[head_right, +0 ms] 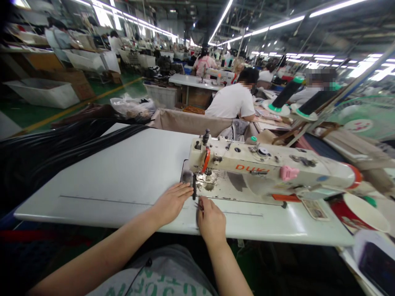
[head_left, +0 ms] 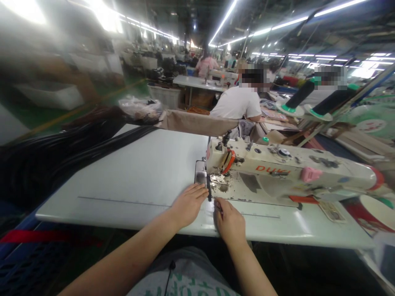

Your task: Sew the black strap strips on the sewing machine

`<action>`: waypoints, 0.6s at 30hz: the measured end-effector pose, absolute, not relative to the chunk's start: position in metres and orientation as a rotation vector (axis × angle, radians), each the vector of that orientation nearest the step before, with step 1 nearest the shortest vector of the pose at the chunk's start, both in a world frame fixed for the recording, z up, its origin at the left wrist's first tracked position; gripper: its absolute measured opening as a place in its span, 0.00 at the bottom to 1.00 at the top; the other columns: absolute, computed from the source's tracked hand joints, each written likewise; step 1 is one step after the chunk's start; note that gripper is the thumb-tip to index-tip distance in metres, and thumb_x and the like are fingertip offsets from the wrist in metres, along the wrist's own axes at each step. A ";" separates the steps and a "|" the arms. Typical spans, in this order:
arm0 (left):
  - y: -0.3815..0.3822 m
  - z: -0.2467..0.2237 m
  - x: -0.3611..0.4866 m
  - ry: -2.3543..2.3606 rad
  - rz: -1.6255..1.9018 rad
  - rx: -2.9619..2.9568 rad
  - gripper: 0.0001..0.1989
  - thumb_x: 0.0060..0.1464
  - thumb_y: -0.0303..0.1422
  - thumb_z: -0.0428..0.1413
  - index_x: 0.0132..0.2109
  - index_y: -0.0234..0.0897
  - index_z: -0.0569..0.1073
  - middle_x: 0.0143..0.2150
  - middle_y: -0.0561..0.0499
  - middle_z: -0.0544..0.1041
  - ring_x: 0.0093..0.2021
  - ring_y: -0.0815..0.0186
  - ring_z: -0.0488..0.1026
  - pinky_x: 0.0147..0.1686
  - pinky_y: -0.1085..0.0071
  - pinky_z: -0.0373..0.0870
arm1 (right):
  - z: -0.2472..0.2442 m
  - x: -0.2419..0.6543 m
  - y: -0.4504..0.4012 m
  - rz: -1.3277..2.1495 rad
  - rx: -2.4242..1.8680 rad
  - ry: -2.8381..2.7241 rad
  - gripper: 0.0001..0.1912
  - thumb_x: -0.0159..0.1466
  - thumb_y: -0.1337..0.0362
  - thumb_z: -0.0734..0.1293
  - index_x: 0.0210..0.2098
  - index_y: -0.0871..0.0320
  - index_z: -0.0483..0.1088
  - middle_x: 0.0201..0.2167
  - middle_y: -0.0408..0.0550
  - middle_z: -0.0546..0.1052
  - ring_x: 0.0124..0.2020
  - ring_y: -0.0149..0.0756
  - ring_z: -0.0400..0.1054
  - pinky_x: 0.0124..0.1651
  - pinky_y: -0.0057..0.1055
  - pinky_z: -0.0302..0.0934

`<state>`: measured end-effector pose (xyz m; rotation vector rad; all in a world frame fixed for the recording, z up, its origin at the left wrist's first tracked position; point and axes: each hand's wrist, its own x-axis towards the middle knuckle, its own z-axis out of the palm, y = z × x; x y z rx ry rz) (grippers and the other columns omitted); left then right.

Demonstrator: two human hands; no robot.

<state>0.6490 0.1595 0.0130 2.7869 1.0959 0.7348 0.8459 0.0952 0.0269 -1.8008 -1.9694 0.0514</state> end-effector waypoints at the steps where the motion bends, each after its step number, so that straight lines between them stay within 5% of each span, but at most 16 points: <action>1: 0.159 0.012 0.648 1.088 0.731 2.792 0.21 0.67 0.24 0.46 0.63 0.36 0.73 0.66 0.48 0.75 0.70 0.63 0.66 0.72 0.60 0.57 | 0.026 0.846 0.095 0.047 -1.788 -1.967 0.17 0.64 0.73 0.62 0.50 0.56 0.75 0.40 0.47 0.82 0.37 0.37 0.76 0.39 0.28 0.61; 18: 0.185 0.019 0.656 1.287 0.479 2.747 0.22 0.72 0.34 0.47 0.68 0.37 0.67 0.72 0.45 0.67 0.74 0.57 0.59 0.72 0.52 0.55 | 0.022 0.845 0.094 -0.040 -1.743 -1.978 0.16 0.64 0.73 0.63 0.49 0.57 0.74 0.39 0.47 0.82 0.36 0.37 0.74 0.39 0.29 0.60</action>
